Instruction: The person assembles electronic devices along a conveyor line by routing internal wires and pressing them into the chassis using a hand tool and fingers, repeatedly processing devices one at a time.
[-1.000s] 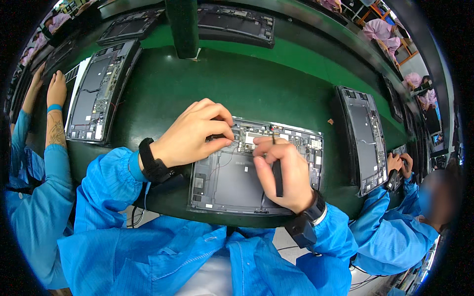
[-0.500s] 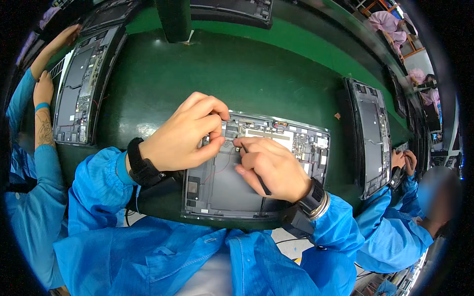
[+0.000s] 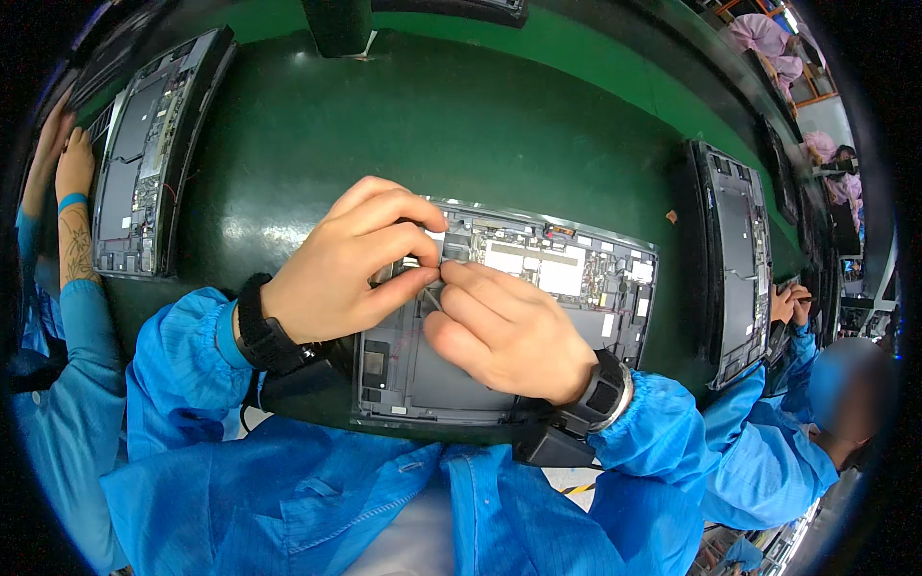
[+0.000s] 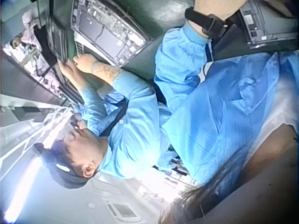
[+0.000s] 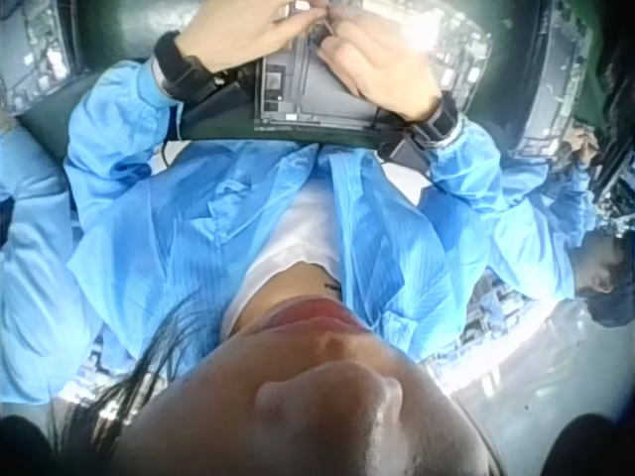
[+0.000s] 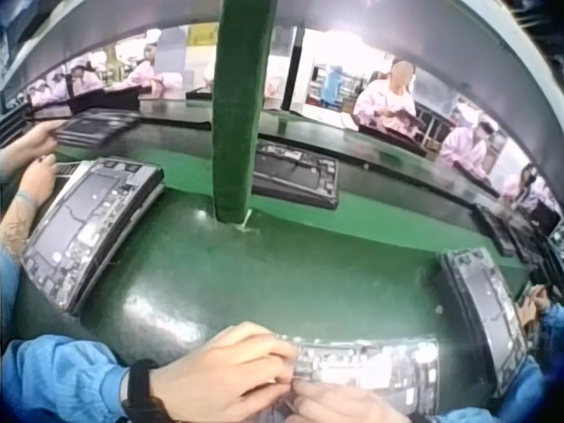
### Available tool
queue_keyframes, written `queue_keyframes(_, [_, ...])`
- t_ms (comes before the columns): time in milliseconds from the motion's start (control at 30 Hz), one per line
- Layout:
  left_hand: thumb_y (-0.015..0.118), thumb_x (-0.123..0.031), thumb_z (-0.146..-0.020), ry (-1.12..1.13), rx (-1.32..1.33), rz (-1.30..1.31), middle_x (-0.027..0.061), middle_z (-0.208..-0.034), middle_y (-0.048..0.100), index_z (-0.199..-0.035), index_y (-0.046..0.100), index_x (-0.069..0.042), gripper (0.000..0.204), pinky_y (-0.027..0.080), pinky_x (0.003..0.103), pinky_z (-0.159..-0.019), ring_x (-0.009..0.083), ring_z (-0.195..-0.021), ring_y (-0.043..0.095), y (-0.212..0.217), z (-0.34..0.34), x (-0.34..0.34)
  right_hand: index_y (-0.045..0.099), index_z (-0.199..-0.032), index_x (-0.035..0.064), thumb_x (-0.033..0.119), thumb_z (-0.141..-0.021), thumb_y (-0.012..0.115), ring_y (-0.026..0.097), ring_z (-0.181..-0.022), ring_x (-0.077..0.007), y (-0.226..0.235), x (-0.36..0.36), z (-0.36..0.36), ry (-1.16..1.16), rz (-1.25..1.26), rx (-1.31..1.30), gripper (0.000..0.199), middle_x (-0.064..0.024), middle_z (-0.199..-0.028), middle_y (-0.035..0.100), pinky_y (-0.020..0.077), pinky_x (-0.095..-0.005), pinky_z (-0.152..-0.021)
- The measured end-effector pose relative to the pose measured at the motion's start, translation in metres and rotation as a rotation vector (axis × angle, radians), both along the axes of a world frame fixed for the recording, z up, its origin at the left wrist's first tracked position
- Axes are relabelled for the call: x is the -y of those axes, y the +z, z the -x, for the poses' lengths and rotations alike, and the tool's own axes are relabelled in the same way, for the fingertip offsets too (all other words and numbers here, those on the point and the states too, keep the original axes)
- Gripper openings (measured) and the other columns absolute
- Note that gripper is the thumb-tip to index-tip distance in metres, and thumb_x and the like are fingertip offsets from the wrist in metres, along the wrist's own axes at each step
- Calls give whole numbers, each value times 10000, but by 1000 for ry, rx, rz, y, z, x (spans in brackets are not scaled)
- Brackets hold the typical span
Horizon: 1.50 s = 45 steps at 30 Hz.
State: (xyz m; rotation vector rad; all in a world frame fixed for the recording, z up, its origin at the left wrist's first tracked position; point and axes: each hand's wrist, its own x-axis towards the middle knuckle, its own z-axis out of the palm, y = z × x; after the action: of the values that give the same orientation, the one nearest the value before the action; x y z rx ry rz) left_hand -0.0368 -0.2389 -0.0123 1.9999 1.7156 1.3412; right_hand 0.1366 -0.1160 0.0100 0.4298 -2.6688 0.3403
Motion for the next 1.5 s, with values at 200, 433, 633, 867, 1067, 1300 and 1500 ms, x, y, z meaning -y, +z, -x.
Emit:
queue_keyframes(200, [726,-20,-738,-4,18,5,76,-1082,606,-849,609,-62,167,462,386,-850,295,-1008,533,-2,0,0,500,-826,29,27,-685,775,665,-930,-333,-4,-11,-13,-27,175,49,309,-145,-878,598,581,-384,-702])
queue_keyframes(433, [724,-12,-738,-15,26,13,75,-1085,597,-861,605,-57,177,454,390,-849,299,-1022,526,-2,0,0,535,-849,24,24,-688,775,651,-911,-331,-5,-7,-6,-35,242,60,289,-158,-884,595,565,-383,-715])
queue_keyframes(633, [727,-10,-719,-52,-21,71,69,-1079,597,-868,606,-60,199,432,415,-881,304,-1039,517,0,-2,-1,546,-872,29,15,-719,759,641,-884,-346,5,-10,3,-50,337,156,263,-168,-895,599,542,-391,-751])
queue_keyframes(867, [727,-15,-702,-45,34,53,78,-1107,588,-850,602,-61,199,415,416,-913,314,-1081,503,0,2,2,526,-882,44,24,-714,762,676,-889,-347,-8,-24,-7,61,350,124,291,-127,-822,582,563,-407,-713])
queue_keyframes(1067, [705,-9,-695,20,-24,83,99,-1143,575,-807,571,-65,183,414,417,-920,331,-1094,492,5,5,5,563,-877,49,64,-688,724,671,-915,-334,-11,-23,-5,106,297,57,249,-113,-822,581,575,-398,-712])
queue_keyframes(1300, [683,-9,-691,32,-15,93,102,-1148,576,-787,557,-69,170,415,405,-913,326,-1084,495,5,4,5,560,-826,56,92,-621,690,661,-949,-322,-14,-17,-1,126,216,4,246,-108,-829,571,593,-390,-777])
queue_keyframes(1500, [685,-9,-706,59,60,79,115,-1099,605,-781,569,-58,147,440,382,-879,308,-1020,552,5,12,8,550,-816,69,112,-642,659,654,-948,-284,-17,0,14,92,185,-49,210,-85,-808,548,589,-362,-801])
